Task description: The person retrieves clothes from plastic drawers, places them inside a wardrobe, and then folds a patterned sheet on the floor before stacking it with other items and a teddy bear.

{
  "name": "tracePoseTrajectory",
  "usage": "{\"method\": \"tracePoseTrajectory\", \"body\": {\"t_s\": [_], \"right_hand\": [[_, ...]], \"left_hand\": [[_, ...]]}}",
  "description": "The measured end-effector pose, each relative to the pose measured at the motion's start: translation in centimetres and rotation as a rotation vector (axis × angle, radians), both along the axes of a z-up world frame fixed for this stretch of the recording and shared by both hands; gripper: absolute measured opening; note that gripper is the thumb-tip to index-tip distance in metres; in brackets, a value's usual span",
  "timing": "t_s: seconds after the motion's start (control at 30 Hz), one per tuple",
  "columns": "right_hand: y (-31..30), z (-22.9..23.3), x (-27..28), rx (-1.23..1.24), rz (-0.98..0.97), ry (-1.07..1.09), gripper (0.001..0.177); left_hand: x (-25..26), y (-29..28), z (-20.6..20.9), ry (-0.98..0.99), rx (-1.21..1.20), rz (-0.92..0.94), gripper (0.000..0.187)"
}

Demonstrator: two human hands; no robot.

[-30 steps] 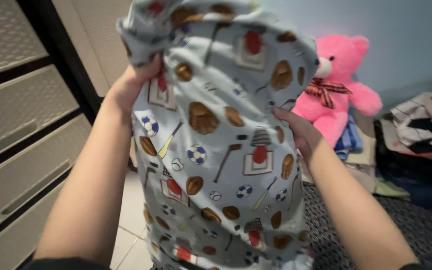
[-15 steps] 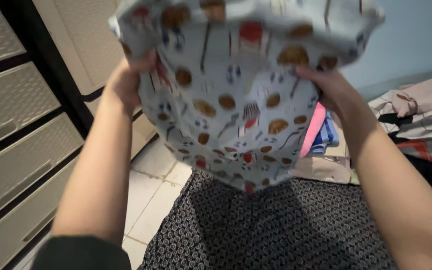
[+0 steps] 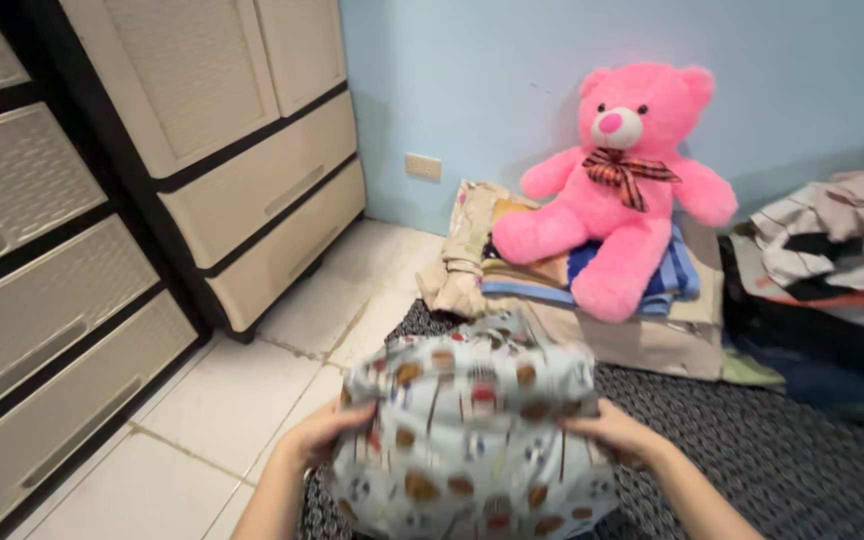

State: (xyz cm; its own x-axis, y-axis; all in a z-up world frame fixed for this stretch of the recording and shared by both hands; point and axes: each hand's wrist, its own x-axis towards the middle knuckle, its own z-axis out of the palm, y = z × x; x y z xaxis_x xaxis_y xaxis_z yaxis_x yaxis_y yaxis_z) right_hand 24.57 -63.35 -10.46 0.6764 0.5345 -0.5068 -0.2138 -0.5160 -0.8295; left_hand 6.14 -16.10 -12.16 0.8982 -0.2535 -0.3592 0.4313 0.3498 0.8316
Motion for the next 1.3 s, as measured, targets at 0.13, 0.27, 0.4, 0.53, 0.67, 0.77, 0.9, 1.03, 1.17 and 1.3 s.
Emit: {"method": "tracePoseTrajectory", "body": {"t_s": [0.13, 0.27, 0.4, 0.53, 0.67, 0.77, 0.9, 1.03, 1.17, 1.3], "right_hand": [[5.0, -1.4, 7.1, -0.141, -0.350, -0.135, 0.079], [12.6, -4.6, 8.1, -0.557, -0.484, -1.091, 0.079], [18.2, -8.8, 4.1, -0.459, -0.147, -1.470, 0.073], [17.3, -15.6, 6.9, -0.450, -0.248, -1.628, 0.078], [16.8, -20.5, 11.1, -0.860, 0.281, -0.656, 0.083], [15.4, -22.8, 11.4, -0.700, 0.241, -0.567, 0.080], [11.9, -23.3, 11.0, -0.634, -0.590, -0.706, 0.126], [10.7, -23.8, 14.1, -0.594, -0.753, -0.371, 0.147], [10.4, -24.0, 14.7, -0.310, -0.566, -0.199, 0.105], [10.5, -22.0, 14.6, -0.187, -0.485, 0.298, 0.075]], "left_hand": [[9.6, 0.4, -1.0, -0.016, 0.670, 0.534, 0.079], [14.6, -5.6, -3.1, -0.212, 1.782, 0.832, 0.081], [15.6, -13.1, -5.2, -0.739, 1.953, 0.647, 0.067], [14.4, -10.0, -8.9, -0.203, 1.751, 0.311, 0.077], [14.9, -6.7, -12.4, 0.347, 1.617, -0.057, 0.096], [13.9, -5.9, -16.2, 0.312, 1.537, 0.253, 0.111], [14.1, -6.3, -19.2, 0.602, 1.619, 0.844, 0.142], [14.2, -4.7, -19.1, 0.636, 1.605, 0.482, 0.123], [14.1, -1.9, -18.3, 0.529, 1.276, 0.397, 0.121], [14.8, -1.5, -18.9, 0.452, 1.314, 0.208, 0.079]]}}
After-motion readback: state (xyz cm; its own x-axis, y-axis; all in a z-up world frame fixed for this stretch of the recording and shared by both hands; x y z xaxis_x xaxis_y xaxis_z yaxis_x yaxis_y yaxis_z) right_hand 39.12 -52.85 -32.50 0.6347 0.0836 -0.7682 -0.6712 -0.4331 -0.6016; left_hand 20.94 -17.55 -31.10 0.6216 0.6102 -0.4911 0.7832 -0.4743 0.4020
